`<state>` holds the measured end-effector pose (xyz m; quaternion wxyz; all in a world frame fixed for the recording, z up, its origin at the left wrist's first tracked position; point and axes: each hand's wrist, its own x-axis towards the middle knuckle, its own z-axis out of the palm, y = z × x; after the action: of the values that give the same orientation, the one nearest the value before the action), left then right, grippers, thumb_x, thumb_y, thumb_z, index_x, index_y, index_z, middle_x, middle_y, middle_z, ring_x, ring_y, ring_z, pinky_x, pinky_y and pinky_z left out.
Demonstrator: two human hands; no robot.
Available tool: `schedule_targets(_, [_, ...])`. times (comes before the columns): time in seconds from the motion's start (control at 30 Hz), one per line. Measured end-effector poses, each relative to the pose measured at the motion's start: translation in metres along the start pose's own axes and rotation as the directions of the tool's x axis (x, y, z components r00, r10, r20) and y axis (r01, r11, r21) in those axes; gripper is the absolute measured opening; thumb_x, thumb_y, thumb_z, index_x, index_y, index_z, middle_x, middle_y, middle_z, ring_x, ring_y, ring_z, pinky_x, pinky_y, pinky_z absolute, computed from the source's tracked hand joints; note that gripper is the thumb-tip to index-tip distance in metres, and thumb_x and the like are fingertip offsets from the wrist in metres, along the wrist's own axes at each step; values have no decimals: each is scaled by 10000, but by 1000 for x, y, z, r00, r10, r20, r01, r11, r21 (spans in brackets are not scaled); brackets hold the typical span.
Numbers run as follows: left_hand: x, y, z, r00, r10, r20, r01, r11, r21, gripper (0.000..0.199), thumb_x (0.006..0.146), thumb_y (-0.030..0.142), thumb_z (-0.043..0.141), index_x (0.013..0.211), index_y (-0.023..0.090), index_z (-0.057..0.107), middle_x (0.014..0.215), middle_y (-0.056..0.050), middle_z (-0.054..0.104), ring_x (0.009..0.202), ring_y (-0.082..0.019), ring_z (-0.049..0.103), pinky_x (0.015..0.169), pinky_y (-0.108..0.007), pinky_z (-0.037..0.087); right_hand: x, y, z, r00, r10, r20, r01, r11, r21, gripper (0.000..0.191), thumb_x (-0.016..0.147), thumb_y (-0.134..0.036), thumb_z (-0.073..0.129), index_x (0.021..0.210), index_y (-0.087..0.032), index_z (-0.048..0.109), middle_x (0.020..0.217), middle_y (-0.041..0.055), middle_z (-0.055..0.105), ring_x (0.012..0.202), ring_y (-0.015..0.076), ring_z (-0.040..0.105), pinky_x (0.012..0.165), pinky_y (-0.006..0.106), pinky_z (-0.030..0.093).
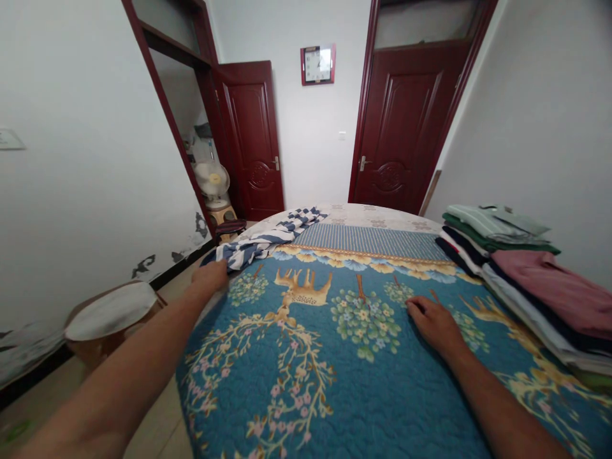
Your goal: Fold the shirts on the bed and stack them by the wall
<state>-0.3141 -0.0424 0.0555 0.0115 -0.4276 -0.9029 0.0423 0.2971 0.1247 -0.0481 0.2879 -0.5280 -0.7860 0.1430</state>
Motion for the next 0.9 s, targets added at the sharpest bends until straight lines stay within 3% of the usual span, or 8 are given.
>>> schedule_targets(0.13, [-27, 21, 9, 1000, 22, 15, -21, 999, -29, 438, 890, 293, 642, 1299, 180, 748, 1363, -285, 721, 1215, -456, 716, 972, -571, 569, 0, 1, 2, 1000, -3, -25, 3, 1000, -16, 419, 995, -488, 441, 1015, -246, 782, 1013, 81, 825, 995, 286, 751, 898, 372, 517])
schedule_targets(0.3, [-52, 52, -8, 999, 47, 8, -46, 994, -95, 389, 867, 273, 671, 1225, 174, 786, 1322, -296, 739, 1209, -492, 709, 971, -613, 557, 0, -3, 2, 999, -6, -48, 4, 999, -47, 438, 1006, -469, 421, 1027, -233, 789, 1030, 95, 823, 1001, 294, 749, 903, 380, 518])
schedule_targets(0.37, [-62, 75, -17, 995, 95, -17, -96, 984, -148, 372, 887, 249, 656, 1225, 170, 790, 1318, -283, 744, 1217, -475, 708, 995, -585, 547, 0, -4, 1, 998, 4, -55, -7, 998, -61, 440, 1002, -466, 422, 1029, -229, 792, 1040, 100, 823, 1007, 300, 748, 901, 384, 519])
schedule_targets(0.47, [-81, 126, -20, 980, 185, -71, -197, 945, -261, 370, 929, 239, 626, 1260, 179, 782, 1330, -244, 749, 1249, -420, 696, 1036, -517, 522, 0, -2, 2, 998, 18, -55, -21, 998, -65, 440, 994, -473, 431, 1040, -228, 794, 1042, 101, 823, 1007, 298, 748, 902, 379, 523])
schedule_targets(0.6, [-109, 209, -5, 924, 365, -116, -375, 801, -466, 284, 945, 279, 645, 1156, 229, 828, 1202, -118, 815, 1140, -275, 732, 991, -347, 520, 0, 2, 2, 997, -9, -73, 4, 997, -71, 435, 980, -474, 446, 1036, -228, 801, 1050, 109, 820, 1046, 305, 745, 967, 388, 527])
schedule_targets(0.7, [-128, 254, 16, 875, 454, -166, -455, 656, -602, 239, 955, 282, 624, 996, 212, 849, 1009, -78, 835, 967, -215, 754, 880, -285, 534, -1, 4, 1, 996, -48, -77, 43, 996, -72, 435, 982, -474, 447, 1017, -225, 802, 1048, 117, 818, 1139, 329, 728, 1087, 432, 489])
schedule_targets(0.8, [-141, 270, 37, 858, 448, -252, -485, 542, -687, 290, 980, 267, 568, 1069, 192, 834, 1033, -94, 835, 983, -225, 752, 899, -310, 536, -2, 2, -1, 997, -46, -67, 42, 997, -63, 445, 985, -481, 448, 1036, -214, 801, 1046, 125, 818, 1104, 333, 734, 1072, 446, 497])
schedule_targets(0.9, [-141, 267, 49, 841, 448, -305, -508, 455, -732, 284, 974, 270, 567, 1093, 196, 814, 1028, -89, 835, 977, -228, 752, 906, -323, 538, -3, -2, -3, 998, -11, -59, 8, 999, -45, 450, 985, -489, 447, 1040, -214, 799, 1047, 124, 821, 1028, 321, 742, 959, 420, 531])
